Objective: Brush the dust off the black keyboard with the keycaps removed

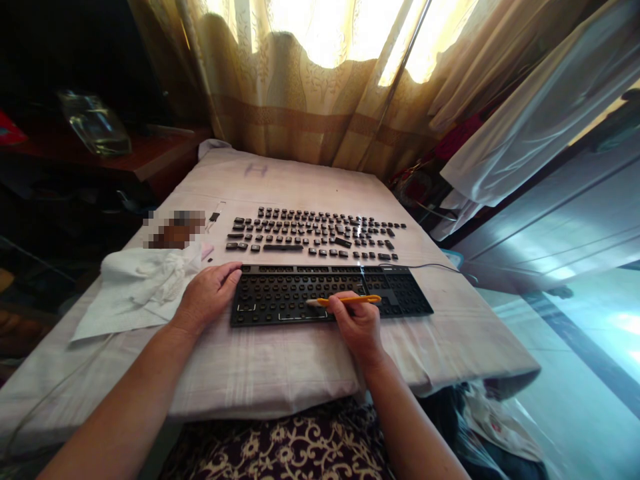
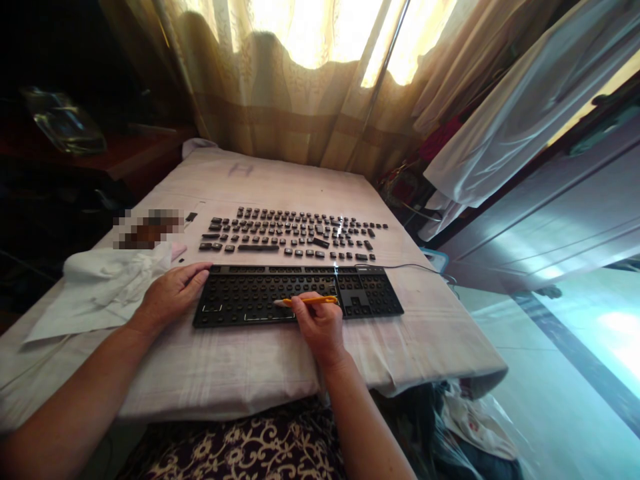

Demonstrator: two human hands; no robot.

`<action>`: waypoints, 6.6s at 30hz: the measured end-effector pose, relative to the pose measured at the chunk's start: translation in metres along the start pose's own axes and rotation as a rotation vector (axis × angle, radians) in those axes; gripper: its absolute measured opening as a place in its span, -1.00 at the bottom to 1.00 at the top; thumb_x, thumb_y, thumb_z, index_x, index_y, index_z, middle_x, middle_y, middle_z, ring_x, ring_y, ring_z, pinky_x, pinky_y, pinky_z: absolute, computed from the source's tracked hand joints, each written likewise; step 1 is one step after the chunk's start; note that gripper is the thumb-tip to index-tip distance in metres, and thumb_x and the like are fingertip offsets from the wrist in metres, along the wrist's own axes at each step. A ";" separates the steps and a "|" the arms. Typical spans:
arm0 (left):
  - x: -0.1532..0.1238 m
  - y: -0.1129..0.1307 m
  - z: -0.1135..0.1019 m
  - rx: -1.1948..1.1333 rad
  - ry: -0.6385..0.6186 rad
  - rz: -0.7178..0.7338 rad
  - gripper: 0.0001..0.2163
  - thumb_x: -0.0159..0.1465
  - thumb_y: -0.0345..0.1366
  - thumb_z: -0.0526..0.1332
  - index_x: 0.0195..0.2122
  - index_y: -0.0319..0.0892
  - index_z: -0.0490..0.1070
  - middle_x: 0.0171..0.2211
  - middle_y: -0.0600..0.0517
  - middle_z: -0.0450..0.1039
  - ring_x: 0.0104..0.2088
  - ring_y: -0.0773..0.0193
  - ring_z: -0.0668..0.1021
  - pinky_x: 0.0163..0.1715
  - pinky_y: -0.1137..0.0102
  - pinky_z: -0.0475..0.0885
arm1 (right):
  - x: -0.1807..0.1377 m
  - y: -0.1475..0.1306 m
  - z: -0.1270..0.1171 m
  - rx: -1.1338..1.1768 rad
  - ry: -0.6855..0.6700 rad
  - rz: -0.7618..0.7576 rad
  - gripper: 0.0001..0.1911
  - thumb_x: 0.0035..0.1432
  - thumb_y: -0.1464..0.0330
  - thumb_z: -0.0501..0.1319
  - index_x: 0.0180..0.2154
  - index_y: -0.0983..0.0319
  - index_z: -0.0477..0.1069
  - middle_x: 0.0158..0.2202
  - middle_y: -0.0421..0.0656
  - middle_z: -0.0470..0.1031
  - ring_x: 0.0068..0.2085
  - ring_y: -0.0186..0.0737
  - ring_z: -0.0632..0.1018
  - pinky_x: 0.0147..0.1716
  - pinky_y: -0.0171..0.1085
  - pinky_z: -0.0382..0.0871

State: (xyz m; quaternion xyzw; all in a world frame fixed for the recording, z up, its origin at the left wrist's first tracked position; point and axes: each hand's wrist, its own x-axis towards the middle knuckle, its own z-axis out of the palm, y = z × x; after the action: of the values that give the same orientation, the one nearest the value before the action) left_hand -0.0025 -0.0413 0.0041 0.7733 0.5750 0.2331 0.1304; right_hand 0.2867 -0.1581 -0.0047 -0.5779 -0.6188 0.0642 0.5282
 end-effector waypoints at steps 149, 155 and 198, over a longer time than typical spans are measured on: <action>-0.001 0.002 0.001 -0.057 -0.023 0.045 -0.48 0.33 -0.01 -0.05 0.02 -0.18 0.57 0.01 -0.11 0.63 0.05 0.02 0.62 0.14 0.19 0.47 | 0.006 -0.016 0.021 0.041 -0.009 0.035 -0.77 0.25 0.27 0.22 -0.44 0.14 0.52 -0.56 -0.19 0.61 -0.54 -0.20 0.61 -0.42 -0.26 0.50; -0.001 0.001 0.003 -0.059 -0.010 0.050 -0.50 0.34 -0.01 -0.04 0.01 -0.16 0.58 0.00 -0.09 0.64 0.03 0.03 0.62 0.12 0.21 0.48 | 0.006 -0.017 0.023 0.022 -0.035 0.007 -0.79 0.26 0.28 0.22 -0.42 0.15 0.53 -0.53 -0.18 0.63 -0.53 -0.21 0.62 -0.43 -0.28 0.50; -0.001 0.002 0.003 -0.053 -0.003 0.051 -0.50 0.33 -0.02 -0.04 0.01 -0.15 0.58 -0.02 -0.08 0.64 0.02 0.05 0.63 0.12 0.21 0.48 | 0.005 -0.015 0.024 0.045 -0.023 -0.026 -0.79 0.23 0.33 0.25 -0.47 0.17 0.49 -0.57 -0.19 0.60 -0.57 -0.25 0.58 -0.48 -0.31 0.46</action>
State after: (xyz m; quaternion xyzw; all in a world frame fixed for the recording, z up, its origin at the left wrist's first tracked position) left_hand 0.0007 -0.0432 0.0020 0.7845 0.5483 0.2502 0.1458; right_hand 0.2604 -0.1462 -0.0014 -0.5571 -0.6306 0.0777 0.5347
